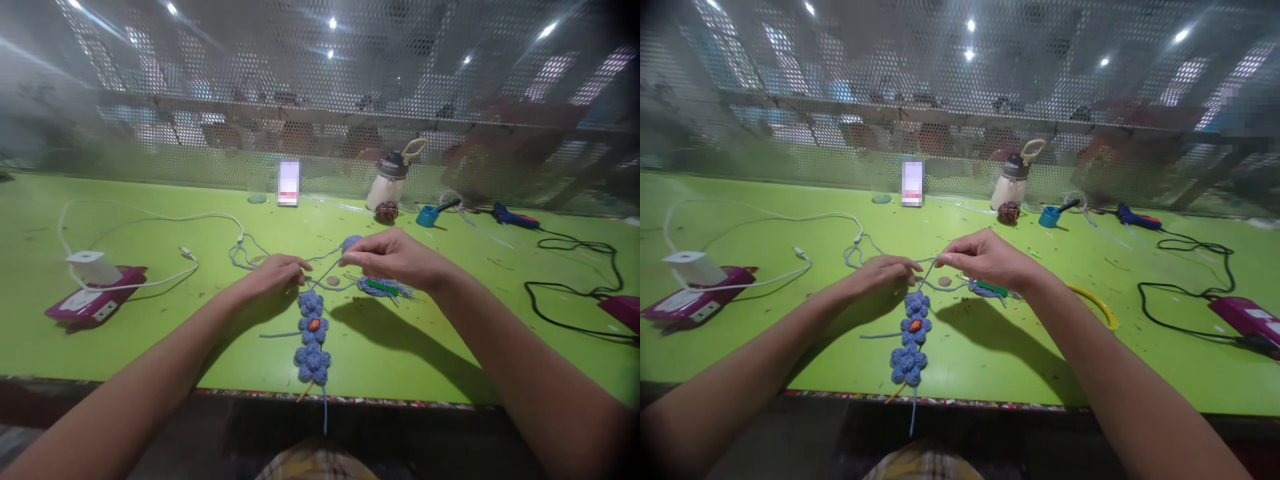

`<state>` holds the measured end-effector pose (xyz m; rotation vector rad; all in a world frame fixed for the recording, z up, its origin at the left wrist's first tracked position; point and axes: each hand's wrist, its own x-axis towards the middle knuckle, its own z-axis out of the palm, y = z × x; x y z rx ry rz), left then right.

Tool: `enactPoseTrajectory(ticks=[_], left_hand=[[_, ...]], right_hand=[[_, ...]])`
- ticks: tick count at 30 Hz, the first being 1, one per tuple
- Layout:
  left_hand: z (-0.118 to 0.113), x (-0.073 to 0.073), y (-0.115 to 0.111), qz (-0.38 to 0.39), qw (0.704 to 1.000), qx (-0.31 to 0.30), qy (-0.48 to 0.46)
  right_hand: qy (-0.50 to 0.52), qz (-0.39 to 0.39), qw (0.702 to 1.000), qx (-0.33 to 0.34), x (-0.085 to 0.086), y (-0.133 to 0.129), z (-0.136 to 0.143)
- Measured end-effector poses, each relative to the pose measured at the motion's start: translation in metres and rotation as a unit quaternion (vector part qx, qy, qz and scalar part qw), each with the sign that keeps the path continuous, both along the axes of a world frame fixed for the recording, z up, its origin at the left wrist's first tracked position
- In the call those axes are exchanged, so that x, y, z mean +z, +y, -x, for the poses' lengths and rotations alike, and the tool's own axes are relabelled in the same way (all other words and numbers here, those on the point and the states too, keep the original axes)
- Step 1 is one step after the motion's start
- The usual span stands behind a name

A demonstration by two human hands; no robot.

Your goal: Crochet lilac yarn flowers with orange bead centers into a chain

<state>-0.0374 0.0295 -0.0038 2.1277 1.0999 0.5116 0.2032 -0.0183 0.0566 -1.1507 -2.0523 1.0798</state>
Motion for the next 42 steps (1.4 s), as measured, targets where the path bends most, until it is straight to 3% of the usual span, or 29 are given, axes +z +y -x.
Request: enactPoseTrajectory(ticks=[5, 9, 12, 15, 16, 18, 22, 27, 35, 42], left_hand=[[0.013, 0.0, 0.02, -0.125, 0.978, 0.121, 0.113], [0.016, 0.018, 0.013, -0.222, 0.945, 0.206, 0.124], [0.008, 0.034, 0.0, -0.251, 0.94, 0.211, 0.091], [-0.002, 0.038, -0.008, -0.009, 0.998, 0.063, 0.017], [-0.004, 0.037, -0.009, 0.057, 0.998, 0.004, 0.002], [-0.007, 0.03, -0.01, 0.123, 0.991, -0.054, -0.014], [-0.011, 0.019, -0.011, 0.135, 0.989, -0.038, -0.052], [-0.017, 0.016, -0.005, 0.152, 0.974, 0.005, -0.17], [-0.014, 0.007, 0.009, 0.139, 0.975, 0.056, -0.166], [-0.014, 0.028, 0.008, 0.11, 0.976, 0.033, -0.187]], right_hand=[[0.068, 0.008, 0.998, -0.008, -0.008, 0.002, 0.005], [0.08, 0.017, 0.996, -0.024, -0.01, 0.002, 0.008], [0.123, 0.031, 0.992, -0.026, -0.009, 0.003, 0.01], [0.186, 0.061, 0.98, -0.032, -0.01, 0.005, 0.014], [0.203, 0.073, 0.976, -0.039, -0.011, 0.005, 0.015], [0.22, 0.096, 0.969, -0.053, -0.014, 0.007, 0.019], [0.23, 0.117, 0.964, -0.071, -0.021, 0.011, 0.023], [0.21, 0.125, 0.965, -0.093, -0.033, 0.017, 0.018], [0.131, 0.17, 0.974, -0.072, -0.044, 0.002, 0.011], [0.079, 0.144, 0.983, -0.078, -0.046, -0.007, -0.003]])
